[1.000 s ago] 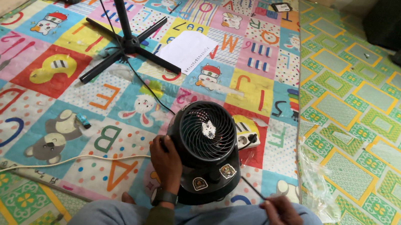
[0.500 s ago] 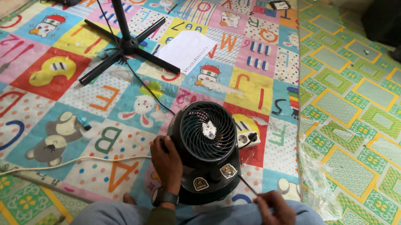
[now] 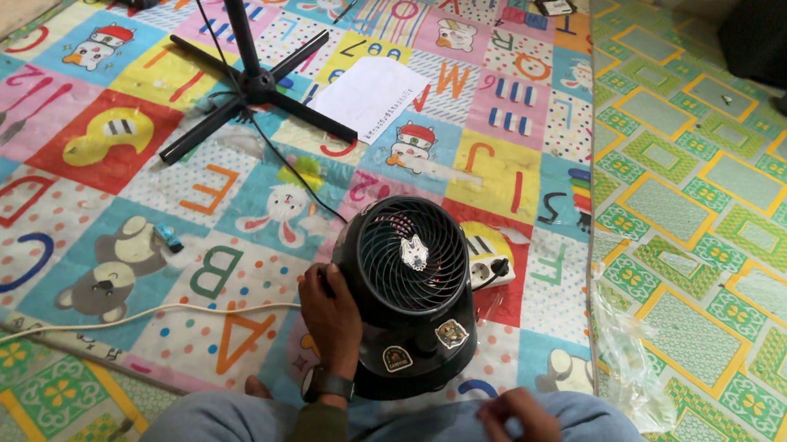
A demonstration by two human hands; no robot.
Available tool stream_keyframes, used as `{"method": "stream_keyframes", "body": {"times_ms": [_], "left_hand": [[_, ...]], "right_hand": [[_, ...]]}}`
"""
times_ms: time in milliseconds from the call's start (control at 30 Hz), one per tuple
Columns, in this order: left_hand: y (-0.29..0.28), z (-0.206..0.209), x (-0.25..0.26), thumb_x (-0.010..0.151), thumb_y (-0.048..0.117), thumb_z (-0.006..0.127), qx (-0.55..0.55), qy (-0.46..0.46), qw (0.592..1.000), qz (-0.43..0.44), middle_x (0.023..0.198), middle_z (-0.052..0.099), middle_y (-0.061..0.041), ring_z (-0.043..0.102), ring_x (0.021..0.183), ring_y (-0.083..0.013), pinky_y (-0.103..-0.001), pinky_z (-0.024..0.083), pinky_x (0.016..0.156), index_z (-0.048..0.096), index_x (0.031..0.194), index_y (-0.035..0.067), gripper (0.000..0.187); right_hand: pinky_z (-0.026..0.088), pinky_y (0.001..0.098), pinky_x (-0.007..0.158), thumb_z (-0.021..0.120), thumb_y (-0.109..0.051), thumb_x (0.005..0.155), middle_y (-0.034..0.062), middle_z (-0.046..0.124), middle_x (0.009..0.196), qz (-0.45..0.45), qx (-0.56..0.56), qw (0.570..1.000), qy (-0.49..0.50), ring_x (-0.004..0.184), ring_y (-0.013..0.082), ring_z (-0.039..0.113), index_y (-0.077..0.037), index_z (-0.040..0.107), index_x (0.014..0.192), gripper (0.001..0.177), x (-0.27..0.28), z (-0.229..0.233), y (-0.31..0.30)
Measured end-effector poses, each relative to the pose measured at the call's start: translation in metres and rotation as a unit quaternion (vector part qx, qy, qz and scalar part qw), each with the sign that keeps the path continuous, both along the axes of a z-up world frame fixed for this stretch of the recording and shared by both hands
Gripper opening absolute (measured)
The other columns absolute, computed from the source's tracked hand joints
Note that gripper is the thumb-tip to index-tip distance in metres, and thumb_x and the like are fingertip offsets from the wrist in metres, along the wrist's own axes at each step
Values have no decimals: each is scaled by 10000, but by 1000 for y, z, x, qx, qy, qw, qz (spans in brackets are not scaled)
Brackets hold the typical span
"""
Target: The person sits on a colorful play mat and uses a screwdriver to unscrew and remove the front grille of a small black electric fan. They then rotate the fan and continue unscrewing the rear grille, removing it to expose the internal fan blades.
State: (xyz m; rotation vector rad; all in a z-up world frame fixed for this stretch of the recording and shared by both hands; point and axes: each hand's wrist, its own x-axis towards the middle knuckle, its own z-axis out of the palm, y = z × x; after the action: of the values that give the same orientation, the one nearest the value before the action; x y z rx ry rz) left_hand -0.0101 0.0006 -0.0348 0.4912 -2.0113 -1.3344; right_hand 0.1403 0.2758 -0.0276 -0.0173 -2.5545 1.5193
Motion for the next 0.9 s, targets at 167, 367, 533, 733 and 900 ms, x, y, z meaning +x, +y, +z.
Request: {"method": "stream_keyframes", "body": {"times_ms": [167, 367, 533, 733, 900], "left_hand": [[1, 0, 1, 1049, 300, 518, 3, 1, 1000, 3, 1016, 626, -228, 598, 949, -415, -482, 472, 841, 623, 1086, 12, 308], [2, 2, -2, 1047, 295, 522, -10, 6, 1000, 5, 1028, 624, -240, 590, 968, -432, -496, 465, 857, 623, 1093, 9, 307], [2, 3, -2, 1043, 297, 528, -14, -3, 1000, 1, 1023, 633, -240, 595, 969, -434, -495, 469, 857, 621, 1088, 4, 310], [2, 5, 0, 1043, 287, 523, -19, 6, 1000, 5, 1029, 632, -252, 595, 975, -442, -497, 469, 850, 619, 1097, -4, 311], [0, 3, 4, 1057, 280, 514, -11, 12, 1000, -4, 1030, 631, -256, 591, 973, -444, -500, 467, 859, 615, 1093, -1, 301]], "right_hand": [[542, 281, 684, 719, -40, 839, 54, 786, 777, -100, -34, 993, -51, 758, 123, 706, -14, 736, 890, 59, 1, 9, -5], [451, 424, 522, 731, -8, 940, 160, 754, 807, -156, -65, 971, -170, 580, 286, 583, 33, 731, 978, 56, 3, 21, -14], [533, 288, 669, 737, -32, 828, 77, 721, 764, -31, -33, 999, -21, 711, 139, 684, -2, 682, 857, 69, 5, 19, -15], [540, 279, 705, 688, -25, 850, 82, 726, 762, 11, -38, 999, 3, 740, 139, 691, -21, 688, 822, 28, 6, 5, -11], [527, 272, 656, 727, -39, 817, 67, 740, 726, 17, -1, 1000, -17, 707, 126, 691, -36, 701, 832, 30, 12, -9, -9]]}}
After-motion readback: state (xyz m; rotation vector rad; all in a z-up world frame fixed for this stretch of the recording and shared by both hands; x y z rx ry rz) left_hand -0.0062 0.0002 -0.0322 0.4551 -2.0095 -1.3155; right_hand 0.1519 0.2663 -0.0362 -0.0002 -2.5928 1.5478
